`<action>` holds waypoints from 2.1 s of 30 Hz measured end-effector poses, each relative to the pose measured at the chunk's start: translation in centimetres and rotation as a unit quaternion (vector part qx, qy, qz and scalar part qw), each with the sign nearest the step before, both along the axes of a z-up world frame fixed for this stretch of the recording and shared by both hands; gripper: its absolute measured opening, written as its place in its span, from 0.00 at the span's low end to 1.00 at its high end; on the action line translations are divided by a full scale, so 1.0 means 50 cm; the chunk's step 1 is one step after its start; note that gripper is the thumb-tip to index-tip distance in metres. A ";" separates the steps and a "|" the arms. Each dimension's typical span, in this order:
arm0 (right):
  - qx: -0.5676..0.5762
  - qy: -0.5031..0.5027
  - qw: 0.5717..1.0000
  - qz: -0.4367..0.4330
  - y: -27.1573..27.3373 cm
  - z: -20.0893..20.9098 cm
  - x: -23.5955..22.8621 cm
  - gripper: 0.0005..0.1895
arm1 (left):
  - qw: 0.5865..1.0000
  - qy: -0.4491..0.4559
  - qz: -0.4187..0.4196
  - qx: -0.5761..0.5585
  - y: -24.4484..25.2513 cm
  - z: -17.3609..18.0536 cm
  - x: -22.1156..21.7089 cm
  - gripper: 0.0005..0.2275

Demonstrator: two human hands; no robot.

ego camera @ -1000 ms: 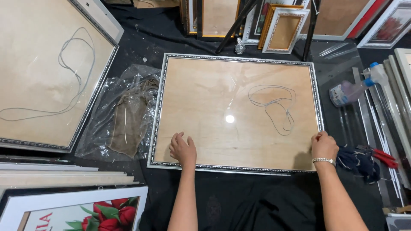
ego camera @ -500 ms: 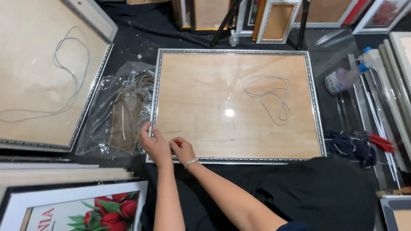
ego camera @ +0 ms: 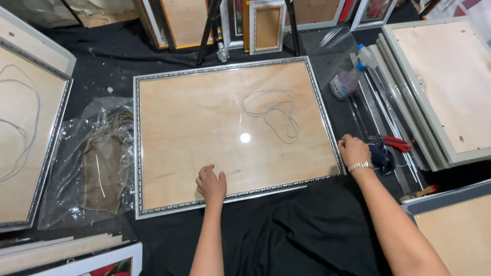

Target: Brushing the back of a picture frame to remove dust and debris.

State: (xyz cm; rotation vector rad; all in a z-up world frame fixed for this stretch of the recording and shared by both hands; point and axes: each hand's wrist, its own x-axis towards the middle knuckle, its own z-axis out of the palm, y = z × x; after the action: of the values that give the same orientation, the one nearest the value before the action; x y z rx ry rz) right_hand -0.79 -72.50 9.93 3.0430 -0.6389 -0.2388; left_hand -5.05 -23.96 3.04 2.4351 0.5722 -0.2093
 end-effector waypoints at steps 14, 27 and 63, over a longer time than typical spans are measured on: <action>0.227 -0.094 0.968 0.052 -0.035 0.041 -0.031 0.12 | 0.972 -0.095 -0.102 0.189 -0.173 -0.021 -0.053 0.28; 0.121 -0.037 0.980 0.157 -0.336 -0.061 0.036 0.17 | 0.925 -0.221 -0.088 0.295 -0.163 -0.087 -0.074 0.28; 0.209 -0.086 0.972 -0.057 -0.265 -0.170 -0.066 0.16 | 0.783 -0.317 -0.419 0.334 -0.209 -0.082 -0.121 0.32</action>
State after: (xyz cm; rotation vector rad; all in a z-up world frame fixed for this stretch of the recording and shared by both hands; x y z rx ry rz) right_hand -4.11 -85.75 1.44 3.4629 -0.8790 -0.1244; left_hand -11.08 -34.42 -1.06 3.0137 -0.9242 0.5526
